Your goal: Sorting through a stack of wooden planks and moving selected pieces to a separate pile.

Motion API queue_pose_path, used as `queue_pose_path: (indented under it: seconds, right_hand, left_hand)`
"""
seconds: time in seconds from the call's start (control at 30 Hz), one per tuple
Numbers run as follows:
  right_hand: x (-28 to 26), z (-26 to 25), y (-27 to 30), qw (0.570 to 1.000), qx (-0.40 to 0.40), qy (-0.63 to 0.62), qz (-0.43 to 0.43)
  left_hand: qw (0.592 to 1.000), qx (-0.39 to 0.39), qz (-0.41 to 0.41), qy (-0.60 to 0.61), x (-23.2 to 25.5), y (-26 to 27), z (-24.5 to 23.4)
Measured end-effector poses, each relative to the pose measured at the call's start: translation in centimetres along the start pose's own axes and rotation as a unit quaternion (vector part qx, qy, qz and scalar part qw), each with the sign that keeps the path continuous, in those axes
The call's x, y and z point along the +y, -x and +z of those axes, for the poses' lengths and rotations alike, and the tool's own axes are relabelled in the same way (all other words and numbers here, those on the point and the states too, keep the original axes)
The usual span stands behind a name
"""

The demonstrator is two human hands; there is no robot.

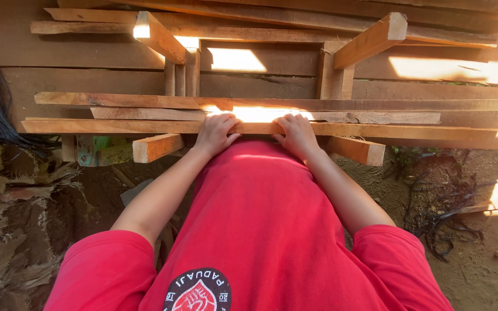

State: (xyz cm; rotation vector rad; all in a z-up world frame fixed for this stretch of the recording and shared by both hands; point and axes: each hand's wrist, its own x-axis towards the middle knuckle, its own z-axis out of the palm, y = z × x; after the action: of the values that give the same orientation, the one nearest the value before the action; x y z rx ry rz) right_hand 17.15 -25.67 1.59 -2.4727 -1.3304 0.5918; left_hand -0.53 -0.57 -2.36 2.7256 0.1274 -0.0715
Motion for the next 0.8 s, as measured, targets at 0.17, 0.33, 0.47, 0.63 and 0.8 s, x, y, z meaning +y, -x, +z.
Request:
queue_pose_path:
  seconds: [0.17, 0.33, 0.47, 0.63, 0.8]
  right_hand:
    - [-1.1, -2.7, -0.3, 0.998, -0.058, 0.017, 0.008]
    - [-1.7, -2.1, -0.2, 0.994, -0.096, -0.02, 0.047]
    - [-4.6, -7.1, 0.1, 0.988, -0.114, -0.091, 0.06]
    - [-2.3, -3.4, 0.3, 0.996, -0.049, -0.071, 0.005]
    - [-1.9, -0.2, 0.4, 0.999, -0.025, 0.039, -0.028]
  left_hand:
    - [0.997, -0.057, -0.032, 0.044, 1.0, -0.4, -2.2]
    - [0.975, -0.16, -0.113, 0.109, 2.5, -2.4, -6.0]
    - [0.959, -0.222, -0.129, 0.121, 2.0, -2.3, -5.3]
    - [0.984, -0.137, -0.069, 0.088, 1.4, -1.6, -4.0]
    - [0.998, -0.044, 0.032, 0.004, 0.6, -0.2, -2.0]
